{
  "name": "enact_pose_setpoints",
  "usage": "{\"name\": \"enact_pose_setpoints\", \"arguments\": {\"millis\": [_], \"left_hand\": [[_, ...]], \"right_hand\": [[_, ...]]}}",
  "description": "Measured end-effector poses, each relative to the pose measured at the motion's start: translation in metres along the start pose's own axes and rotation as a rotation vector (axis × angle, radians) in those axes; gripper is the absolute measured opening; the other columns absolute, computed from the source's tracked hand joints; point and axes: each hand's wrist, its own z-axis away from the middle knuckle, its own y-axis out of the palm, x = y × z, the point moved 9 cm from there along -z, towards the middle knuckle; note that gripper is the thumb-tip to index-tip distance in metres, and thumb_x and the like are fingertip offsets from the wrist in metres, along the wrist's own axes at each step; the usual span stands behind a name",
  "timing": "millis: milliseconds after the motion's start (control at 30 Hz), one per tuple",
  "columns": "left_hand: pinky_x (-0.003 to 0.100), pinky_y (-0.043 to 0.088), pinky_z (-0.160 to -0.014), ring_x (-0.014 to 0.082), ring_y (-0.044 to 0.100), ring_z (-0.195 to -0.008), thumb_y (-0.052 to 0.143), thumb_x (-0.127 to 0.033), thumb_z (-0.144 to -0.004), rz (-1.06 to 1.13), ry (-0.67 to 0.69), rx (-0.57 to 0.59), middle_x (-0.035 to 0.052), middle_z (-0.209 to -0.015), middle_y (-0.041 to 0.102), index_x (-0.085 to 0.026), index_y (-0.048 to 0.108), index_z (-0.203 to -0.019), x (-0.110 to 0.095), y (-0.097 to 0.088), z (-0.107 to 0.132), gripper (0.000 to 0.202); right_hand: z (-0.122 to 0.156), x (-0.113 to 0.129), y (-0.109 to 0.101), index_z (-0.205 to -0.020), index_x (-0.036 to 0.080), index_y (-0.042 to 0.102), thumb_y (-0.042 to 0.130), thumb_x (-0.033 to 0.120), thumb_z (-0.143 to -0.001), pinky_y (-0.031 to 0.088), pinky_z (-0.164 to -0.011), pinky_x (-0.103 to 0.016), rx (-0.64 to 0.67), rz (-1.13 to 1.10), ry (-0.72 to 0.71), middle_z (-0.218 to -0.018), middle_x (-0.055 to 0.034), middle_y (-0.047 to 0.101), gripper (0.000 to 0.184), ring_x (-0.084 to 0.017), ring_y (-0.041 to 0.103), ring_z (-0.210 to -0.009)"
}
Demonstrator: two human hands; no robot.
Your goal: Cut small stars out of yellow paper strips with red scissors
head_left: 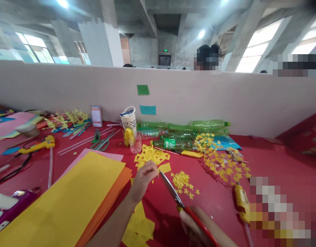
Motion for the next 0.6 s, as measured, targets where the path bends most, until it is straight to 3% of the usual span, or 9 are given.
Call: {"name": "enact_pose_setpoints", "arguments": {"millis": [33, 100, 233, 467, 600], "left_hand": [[0.028, 0.035, -0.07, 0.0157, 0.044, -0.072, 0.05, -0.02, -0.081, -0.002, -0.005, -0.001, 0.0007, -0.072, 0.046, -0.018, 0.05, -0.058, 0.0, 0.001, 0.0, 0.023], [0.028, 0.035, -0.07, 0.0166, 0.045, -0.074, 0.049, -0.02, -0.08, -0.004, -0.014, -0.024, 0.0014, -0.073, 0.046, -0.018, 0.05, -0.058, 0.002, 0.001, 0.001, 0.023], [0.027, 0.037, -0.071, 0.0178, 0.047, -0.08, 0.048, -0.022, -0.081, -0.034, -0.03, -0.036, 0.0023, -0.076, 0.047, -0.019, 0.05, -0.06, 0.008, 0.0, 0.003, 0.022], [0.027, 0.038, -0.074, 0.0179, 0.049, -0.081, 0.05, -0.025, -0.083, -0.081, -0.008, -0.013, 0.0026, -0.08, 0.048, -0.019, 0.053, -0.062, 0.009, -0.002, 0.003, 0.022], [0.028, 0.038, -0.081, 0.0203, 0.05, -0.092, 0.052, -0.027, -0.083, -0.126, -0.006, -0.044, 0.0046, -0.09, 0.05, -0.019, 0.054, -0.064, 0.008, -0.002, 0.004, 0.021]], "right_hand": [[-0.002, 0.001, 0.004, -0.068, 0.018, 0.047, 0.047, 0.071, -0.077, 0.025, -0.037, -0.016, 0.051, 0.033, -0.023, -0.049, 0.0078, 0.042, 0.054, -0.004, 0.034, -0.038], [-0.007, 0.006, 0.002, -0.061, 0.017, 0.047, 0.043, 0.073, -0.078, 0.02, -0.032, -0.016, 0.03, 0.105, -0.107, -0.043, 0.0069, 0.04, 0.058, -0.004, 0.034, -0.033], [-0.015, -0.002, 0.002, -0.058, 0.017, 0.049, 0.042, 0.073, -0.076, 0.019, -0.027, -0.016, 0.022, 0.145, -0.092, -0.039, 0.0049, 0.045, 0.06, -0.005, 0.035, -0.027], [-0.012, 0.005, 0.005, -0.06, 0.017, 0.049, 0.044, 0.068, -0.08, 0.022, -0.027, -0.013, 0.028, 0.1, -0.123, -0.042, 0.0057, 0.043, 0.055, -0.004, 0.035, -0.03], [-0.013, 0.008, 0.008, -0.058, 0.017, 0.049, 0.042, 0.065, -0.082, 0.021, -0.028, -0.014, 0.027, 0.091, -0.141, -0.038, 0.0061, 0.043, 0.055, -0.004, 0.035, -0.026]]}}
